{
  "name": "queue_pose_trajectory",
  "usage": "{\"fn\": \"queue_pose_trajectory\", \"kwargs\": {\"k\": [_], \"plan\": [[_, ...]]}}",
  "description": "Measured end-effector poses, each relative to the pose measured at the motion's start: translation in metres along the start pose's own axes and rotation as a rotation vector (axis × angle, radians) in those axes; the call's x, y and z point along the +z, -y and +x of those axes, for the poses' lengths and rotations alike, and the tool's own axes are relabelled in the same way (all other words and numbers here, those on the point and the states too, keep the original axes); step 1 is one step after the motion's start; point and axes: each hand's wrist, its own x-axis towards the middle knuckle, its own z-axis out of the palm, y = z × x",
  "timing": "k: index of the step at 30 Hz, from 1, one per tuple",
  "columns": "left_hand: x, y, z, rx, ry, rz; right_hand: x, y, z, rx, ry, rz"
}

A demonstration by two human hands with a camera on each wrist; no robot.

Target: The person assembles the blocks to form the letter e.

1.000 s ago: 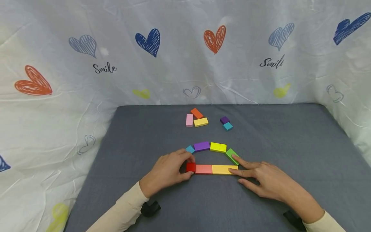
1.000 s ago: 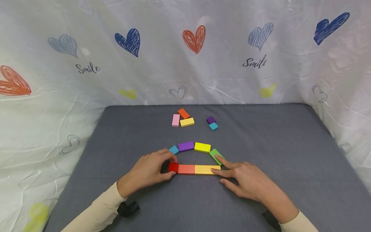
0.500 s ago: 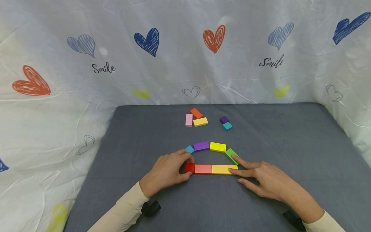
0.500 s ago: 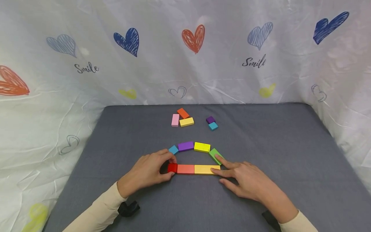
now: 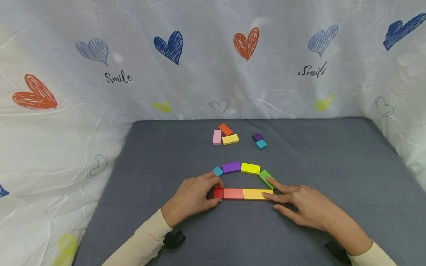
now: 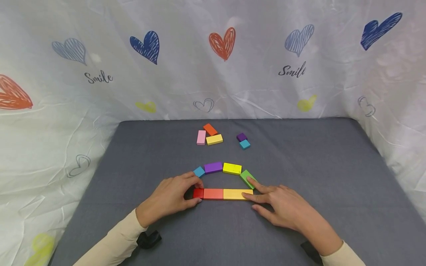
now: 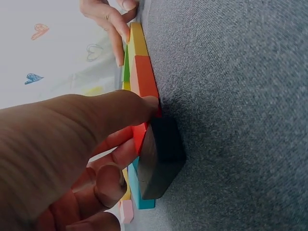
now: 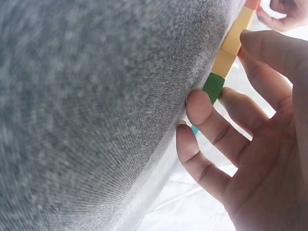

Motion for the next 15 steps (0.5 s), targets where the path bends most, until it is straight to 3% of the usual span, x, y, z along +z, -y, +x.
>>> {"fn": "queue_pose_trajectory", "kwargs": {"k": [9, 15], "plan": [[-0.002, -0.001, -0.002, 0.005, -0.024, -0.019, 0.0, 0.0, 0.0, 0.009, 0.014, 0.006], [-0.015, 0.002, -0.001, -0.012, -0.137, -0.037, 0.0, 0.001, 0.001, 0.022, 0.039, 0.02]]}}
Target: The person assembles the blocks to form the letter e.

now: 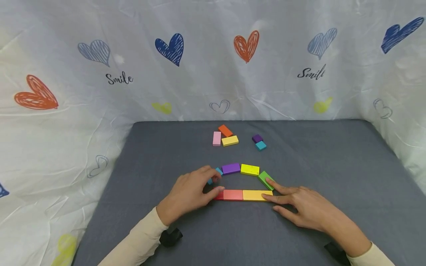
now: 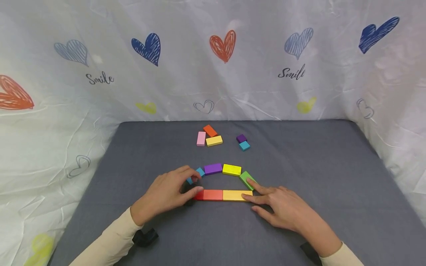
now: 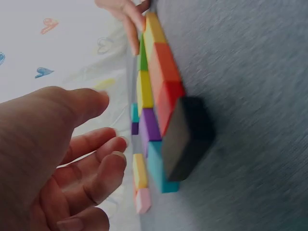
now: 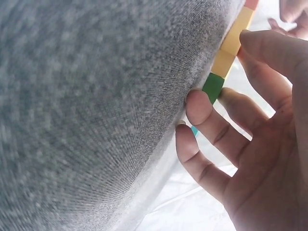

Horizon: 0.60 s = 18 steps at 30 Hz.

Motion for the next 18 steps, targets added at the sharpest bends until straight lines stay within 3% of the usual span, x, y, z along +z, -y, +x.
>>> {"fn": "queue_pose_trajectory", "kwargs": {"k": [10, 14, 18], "plan": [[-0.033, 0.004, 0.019, 0.024, -0.149, 0.026, 0.001, -0.001, 0.001, 0.017, 0.032, 0.038], [-0.043, 0.01, 0.031, 0.031, -0.168, -0.01, 0.0, -0.002, 0.001, 0.022, 0.031, 0.044], [-0.05, 0.022, 0.048, 0.017, -0.147, -0.084, 0.0, -0.002, 0.001, 0.012, 0.019, 0.043]]}}
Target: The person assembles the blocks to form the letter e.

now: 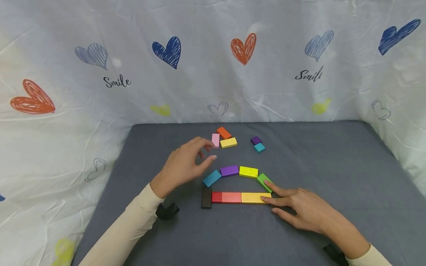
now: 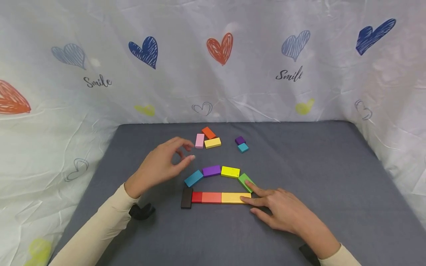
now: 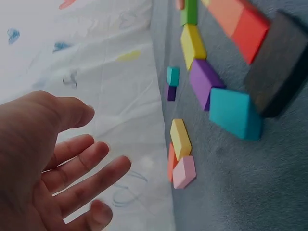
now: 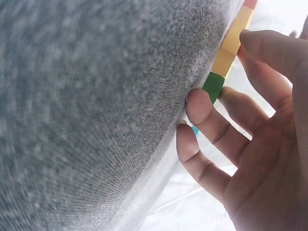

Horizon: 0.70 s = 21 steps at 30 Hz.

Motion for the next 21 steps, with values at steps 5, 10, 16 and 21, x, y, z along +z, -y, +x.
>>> {"fn": "queue_pose_trajectory", "kwargs": {"k": [5, 10, 16, 21], "plan": [[-0.001, 0.022, 0.026, -0.038, 0.052, -0.059, -0.001, 0.0, 0.001, -0.004, -0.001, 0.003], [0.01, 0.044, 0.049, -0.101, 0.143, -0.017, -0.001, 0.0, 0.0, -0.005, -0.002, 0.004], [0.026, 0.06, 0.068, -0.161, 0.27, 0.041, -0.001, 0.0, -0.002, -0.021, -0.014, -0.014], [0.037, 0.068, 0.077, -0.15, 0.296, 0.069, 0.0, 0.002, -0.002, -0.041, -0.024, -0.014]]}}
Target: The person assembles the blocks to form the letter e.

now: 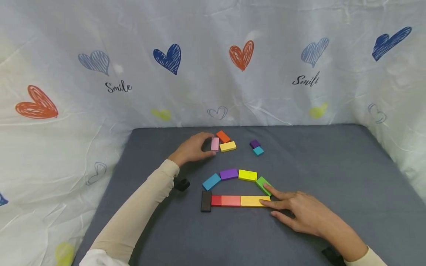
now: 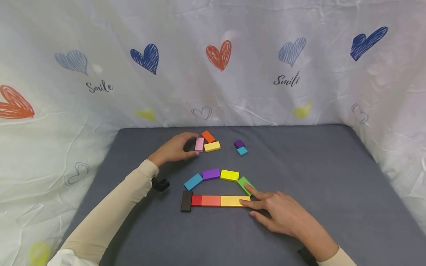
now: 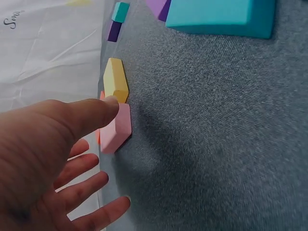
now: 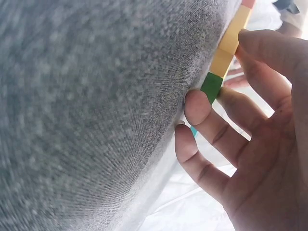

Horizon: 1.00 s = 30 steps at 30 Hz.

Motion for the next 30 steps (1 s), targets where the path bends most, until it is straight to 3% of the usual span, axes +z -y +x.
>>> {"fn": "queue_pose_trajectory", "kwargs": {"k": [5, 12, 30], "plan": [[0.006, 0.001, 0.008, 0.002, 0.007, 0.013, 0.002, 0.001, 0.001, 0.003, 0.009, 0.015], [0.007, -0.004, 0.016, -0.014, -0.036, 0.02, -0.001, -0.001, 0.001, 0.016, -0.001, -0.009], [0.011, -0.01, 0.014, -0.045, -0.036, 0.06, 0.001, 0.001, -0.002, 0.04, 0.017, 0.025]]}}
